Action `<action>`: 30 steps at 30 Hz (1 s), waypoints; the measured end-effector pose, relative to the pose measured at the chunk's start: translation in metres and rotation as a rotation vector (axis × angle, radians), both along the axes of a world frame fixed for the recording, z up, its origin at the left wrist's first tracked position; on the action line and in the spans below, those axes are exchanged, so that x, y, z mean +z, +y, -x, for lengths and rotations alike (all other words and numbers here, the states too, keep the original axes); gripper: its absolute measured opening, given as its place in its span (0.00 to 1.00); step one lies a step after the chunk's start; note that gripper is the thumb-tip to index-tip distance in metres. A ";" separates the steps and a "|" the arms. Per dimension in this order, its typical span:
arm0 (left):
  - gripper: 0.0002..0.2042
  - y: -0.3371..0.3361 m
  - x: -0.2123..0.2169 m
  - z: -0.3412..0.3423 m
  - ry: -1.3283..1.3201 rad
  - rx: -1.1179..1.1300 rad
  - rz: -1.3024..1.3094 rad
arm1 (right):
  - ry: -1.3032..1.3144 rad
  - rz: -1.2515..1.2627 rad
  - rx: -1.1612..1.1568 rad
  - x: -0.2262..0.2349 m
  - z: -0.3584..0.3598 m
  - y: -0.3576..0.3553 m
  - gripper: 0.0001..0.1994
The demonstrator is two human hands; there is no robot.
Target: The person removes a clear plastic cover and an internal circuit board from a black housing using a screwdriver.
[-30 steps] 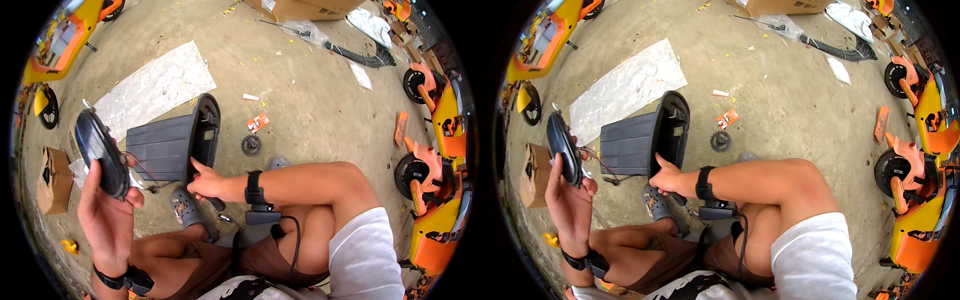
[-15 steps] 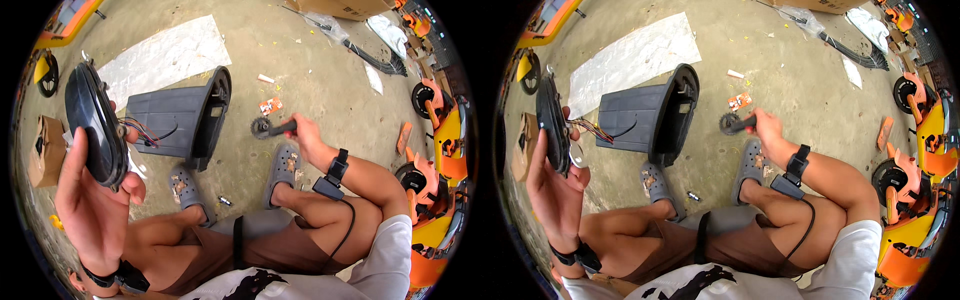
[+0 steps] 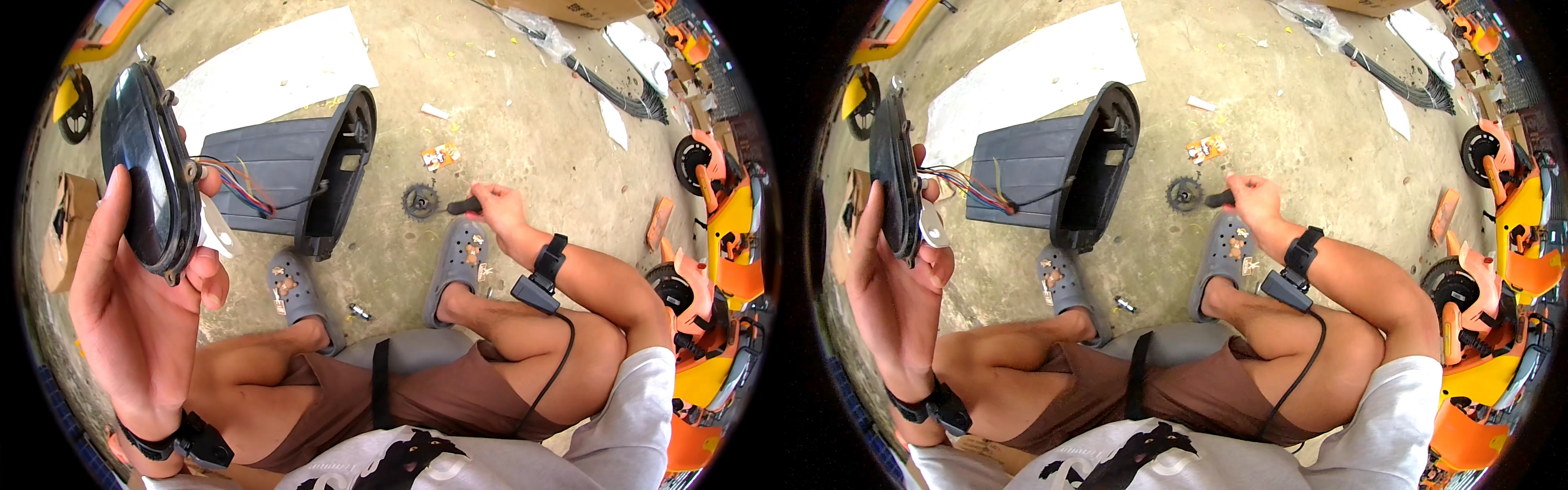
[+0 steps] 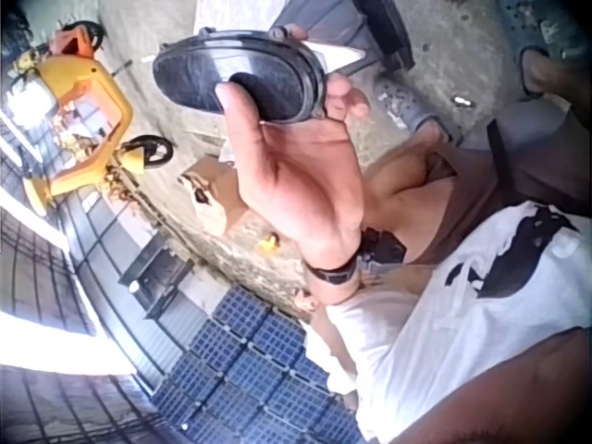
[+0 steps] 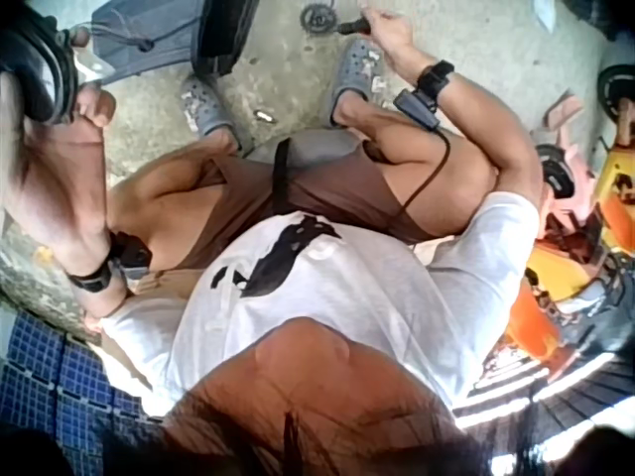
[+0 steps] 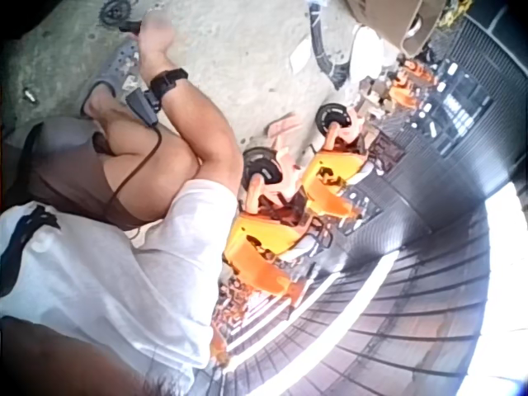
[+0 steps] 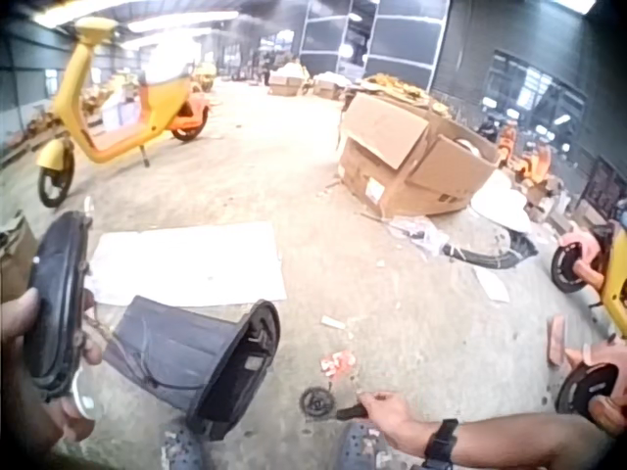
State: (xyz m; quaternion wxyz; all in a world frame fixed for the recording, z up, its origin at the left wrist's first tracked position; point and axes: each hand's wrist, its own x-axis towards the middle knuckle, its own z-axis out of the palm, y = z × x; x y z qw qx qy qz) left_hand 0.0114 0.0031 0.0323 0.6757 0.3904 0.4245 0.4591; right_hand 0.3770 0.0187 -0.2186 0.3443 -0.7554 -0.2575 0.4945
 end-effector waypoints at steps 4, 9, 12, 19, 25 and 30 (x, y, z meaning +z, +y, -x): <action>0.21 -0.001 0.003 -0.024 0.039 0.198 0.039 | 0.073 0.092 0.044 0.000 0.012 -0.005 0.15; 0.21 -0.003 0.004 -0.020 0.050 0.186 0.048 | 0.028 -0.289 -0.119 0.012 -0.001 0.016 0.15; 0.21 -0.001 0.003 -0.027 0.054 0.225 0.069 | -0.037 -0.240 -0.126 0.001 -0.012 0.018 0.14; 0.22 -0.003 0.007 -0.040 0.094 0.289 0.129 | -0.094 0.040 0.091 -0.005 -0.006 0.002 0.14; 0.22 0.001 0.000 -0.033 0.128 0.253 0.078 | 0.015 0.162 0.240 0.003 0.012 -0.001 0.09; 0.21 -0.002 0.000 -0.030 0.135 0.207 0.088 | -0.014 -0.027 0.191 0.004 -0.017 0.031 0.07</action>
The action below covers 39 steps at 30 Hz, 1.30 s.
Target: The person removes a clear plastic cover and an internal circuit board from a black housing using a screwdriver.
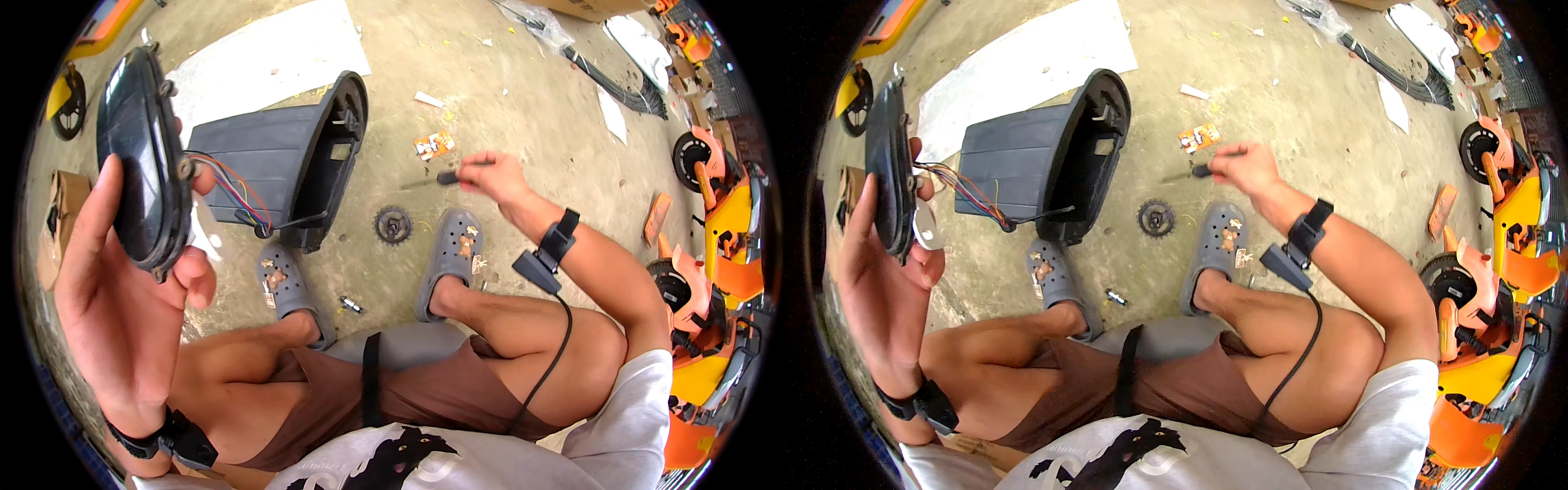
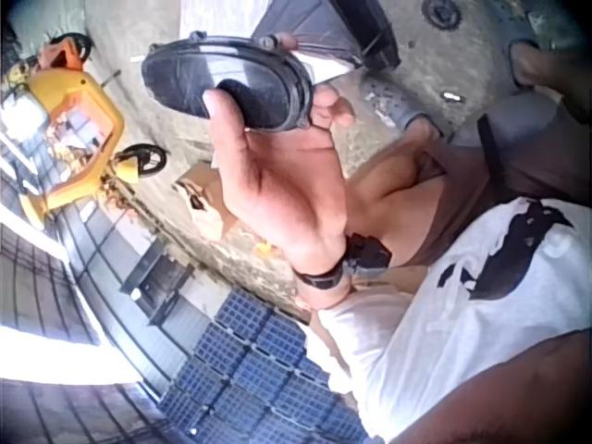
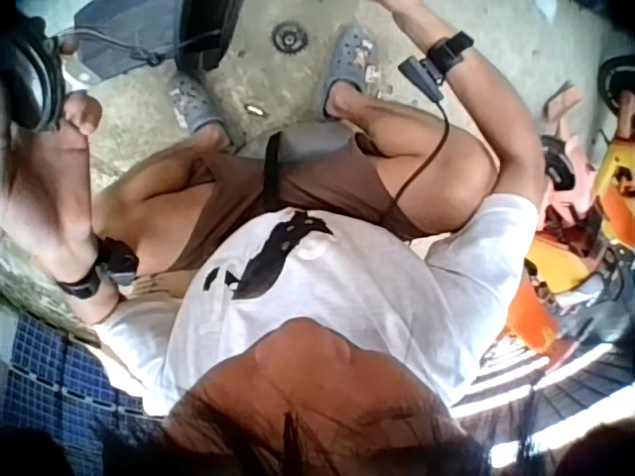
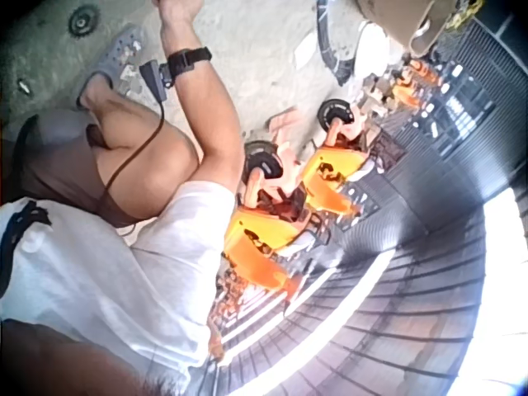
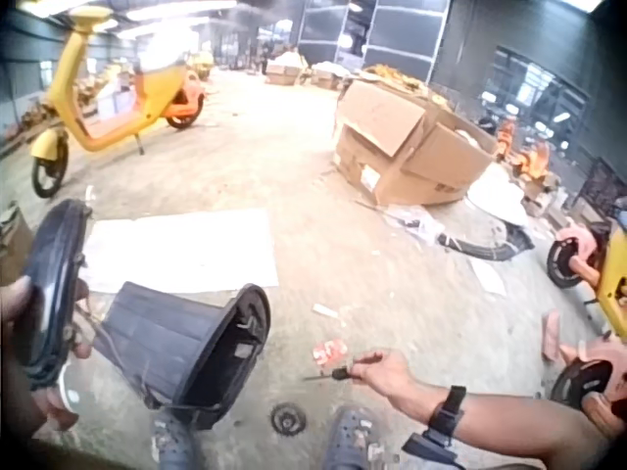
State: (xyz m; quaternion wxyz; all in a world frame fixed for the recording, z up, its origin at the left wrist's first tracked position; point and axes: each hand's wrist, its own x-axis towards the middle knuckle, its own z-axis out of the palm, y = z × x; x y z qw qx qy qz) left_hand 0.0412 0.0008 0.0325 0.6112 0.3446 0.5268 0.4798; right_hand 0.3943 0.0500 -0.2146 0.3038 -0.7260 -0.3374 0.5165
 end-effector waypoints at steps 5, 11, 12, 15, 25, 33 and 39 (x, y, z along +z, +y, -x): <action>0.22 0.003 -0.009 0.000 -0.011 -0.040 -0.026 | -0.416 -0.114 0.017 -0.012 -0.028 0.036 0.11; 0.21 -0.001 0.000 0.011 -0.027 -0.197 -0.015 | -0.596 -0.105 0.006 -0.038 -0.042 0.055 0.11; 0.21 0.000 -0.003 0.008 -0.024 -0.154 -0.012 | -0.577 -0.145 0.002 -0.040 -0.044 0.057 0.11; 0.21 0.001 -0.007 -0.001 0.000 -0.054 -0.032 | -0.492 -0.245 -0.052 -0.042 -0.049 0.070 0.12; 0.22 0.005 -0.011 0.014 -0.034 -0.206 -0.036 | -0.324 -0.185 -0.031 -0.044 -0.042 0.059 0.15; 0.21 0.002 -0.007 0.002 0.043 -0.042 0.005 | -0.503 -0.237 0.047 -0.043 -0.031 0.058 0.18; 0.20 0.005 -0.010 0.019 0.006 -0.164 -0.040 | -0.536 0.066 0.070 -0.021 -0.029 0.055 0.18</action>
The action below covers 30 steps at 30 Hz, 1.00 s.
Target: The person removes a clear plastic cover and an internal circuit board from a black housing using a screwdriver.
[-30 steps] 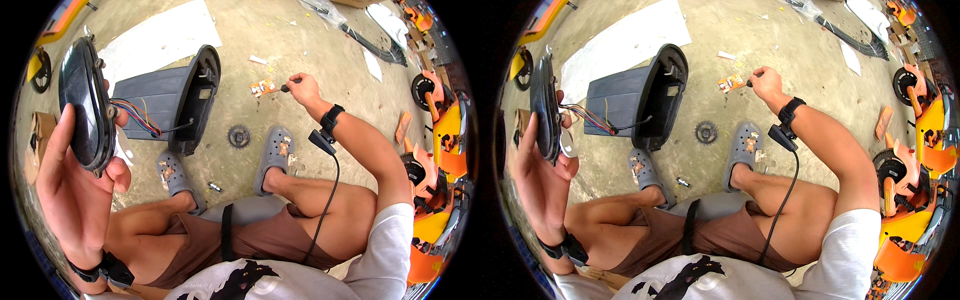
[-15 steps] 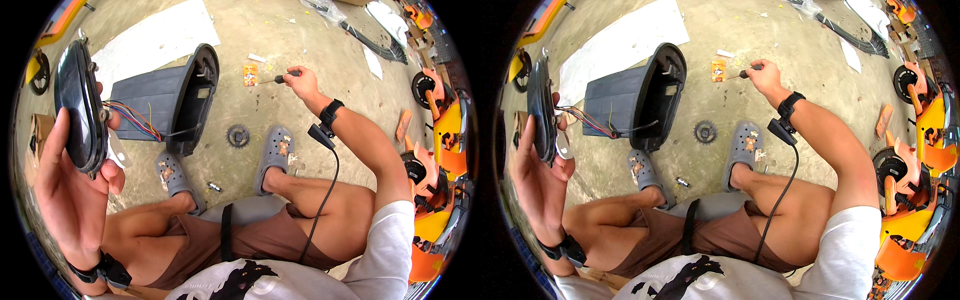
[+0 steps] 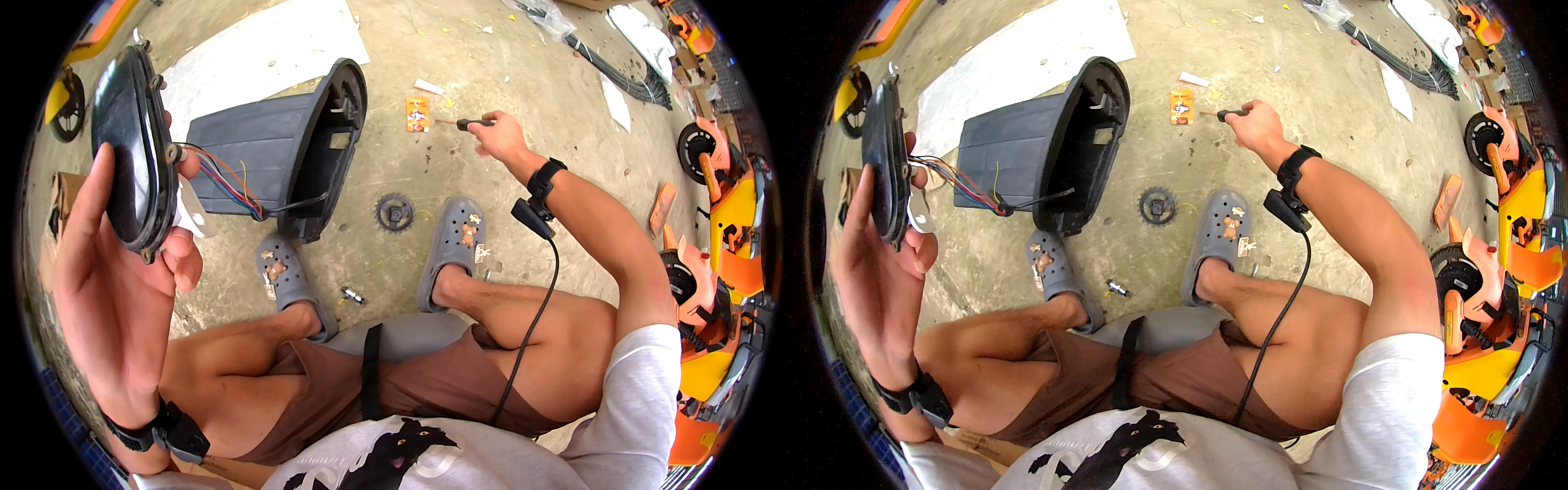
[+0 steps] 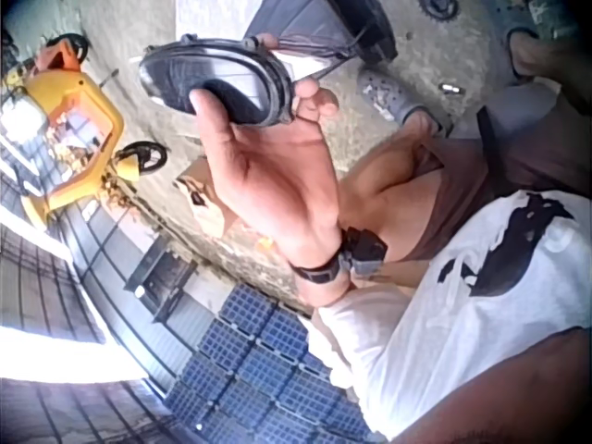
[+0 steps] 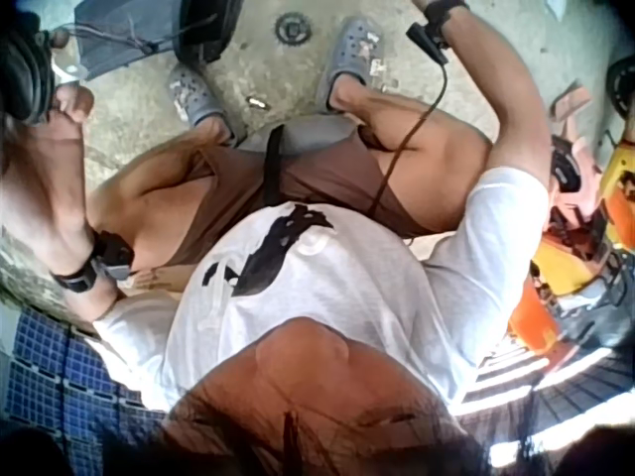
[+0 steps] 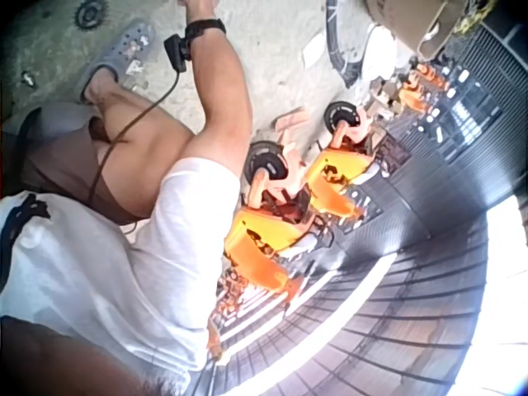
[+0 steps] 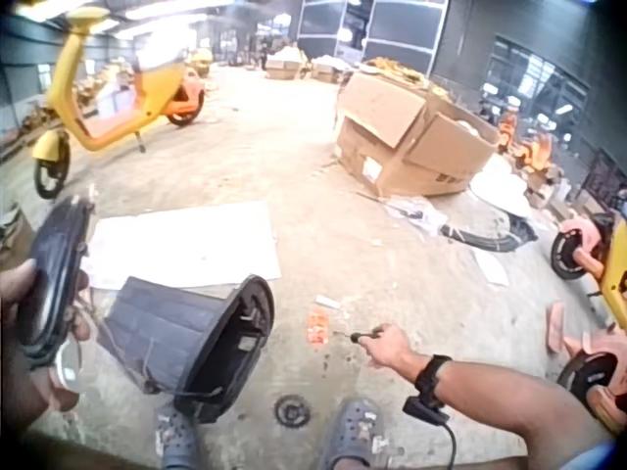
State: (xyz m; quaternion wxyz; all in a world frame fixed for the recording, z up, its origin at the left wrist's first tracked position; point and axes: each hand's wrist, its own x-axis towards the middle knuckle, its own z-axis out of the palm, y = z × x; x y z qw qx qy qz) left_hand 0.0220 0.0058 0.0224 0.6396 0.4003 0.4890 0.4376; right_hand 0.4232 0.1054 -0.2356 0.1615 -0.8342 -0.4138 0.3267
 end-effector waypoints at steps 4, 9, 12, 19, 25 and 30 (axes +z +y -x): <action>0.20 0.001 -0.003 -0.004 -0.070 0.179 -0.068 | 0.034 0.112 0.097 0.005 0.002 -0.016 0.22; 0.21 0.006 -0.005 0.007 -0.055 0.041 -0.005 | -0.117 0.025 0.384 0.007 0.017 -0.042 0.25; 0.21 0.003 -0.004 -0.002 -0.047 0.069 0.016 | -0.153 0.067 0.461 0.013 0.025 -0.047 0.26; 0.21 -0.001 0.001 -0.009 -0.030 0.084 0.019 | -0.129 0.025 0.443 0.011 0.024 -0.048 0.26; 0.21 0.002 -0.003 -0.005 -0.046 0.065 0.027 | -0.111 0.040 0.438 0.007 0.024 -0.045 0.26; 0.21 0.001 -0.002 -0.005 -0.061 0.065 0.024 | -0.108 0.020 0.458 -0.002 0.026 -0.041 0.26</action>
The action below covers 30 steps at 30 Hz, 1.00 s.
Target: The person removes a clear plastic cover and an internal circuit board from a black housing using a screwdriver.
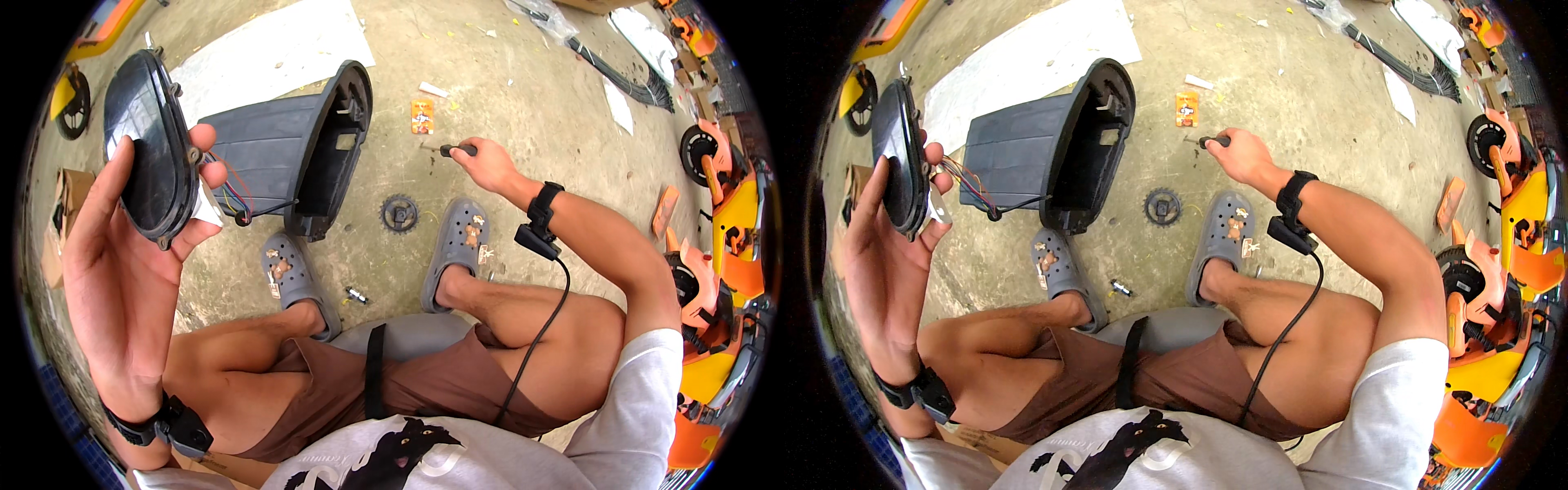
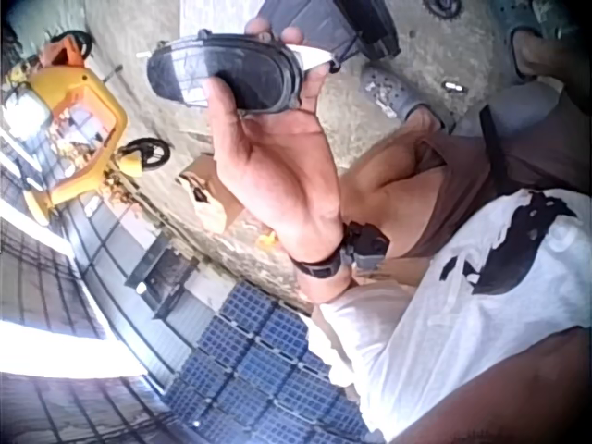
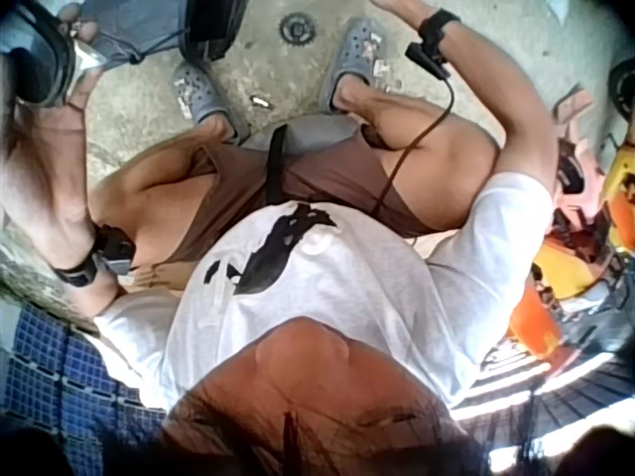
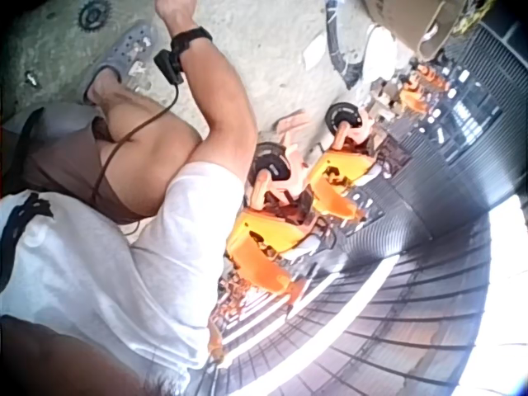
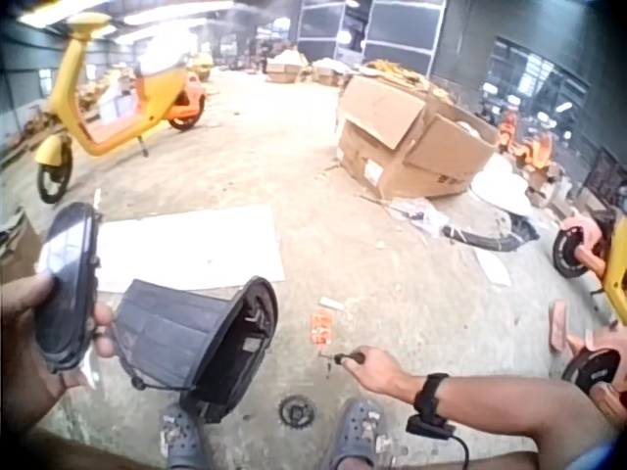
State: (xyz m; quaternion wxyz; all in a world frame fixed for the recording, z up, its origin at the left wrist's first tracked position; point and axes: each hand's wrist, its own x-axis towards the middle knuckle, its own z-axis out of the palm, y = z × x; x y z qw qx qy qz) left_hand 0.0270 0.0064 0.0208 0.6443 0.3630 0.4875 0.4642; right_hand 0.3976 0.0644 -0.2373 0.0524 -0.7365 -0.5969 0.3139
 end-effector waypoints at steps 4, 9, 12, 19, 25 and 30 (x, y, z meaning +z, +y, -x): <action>0.21 0.000 0.002 0.000 0.003 0.010 0.005 | 0.005 0.000 -0.012 -0.003 0.001 0.000 0.26; 0.21 0.000 0.001 0.000 0.006 0.025 0.002 | -0.009 0.012 -0.010 -0.004 0.000 0.000 0.26; 0.21 0.000 0.001 0.001 0.000 0.025 -0.001 | -0.001 0.016 -0.023 -0.002 0.000 0.000 0.25; 0.21 0.000 0.000 0.002 -0.028 0.025 0.013 | -0.006 -0.012 -0.020 -0.005 -0.004 0.000 0.25; 0.21 0.000 0.000 0.005 -0.074 0.018 0.032 | 0.005 -0.027 -0.021 -0.002 -0.001 -0.002 0.25; 0.20 0.001 -0.001 -0.004 -0.045 0.024 0.055 | 0.041 -0.081 -0.037 -0.005 -0.004 -0.012 0.24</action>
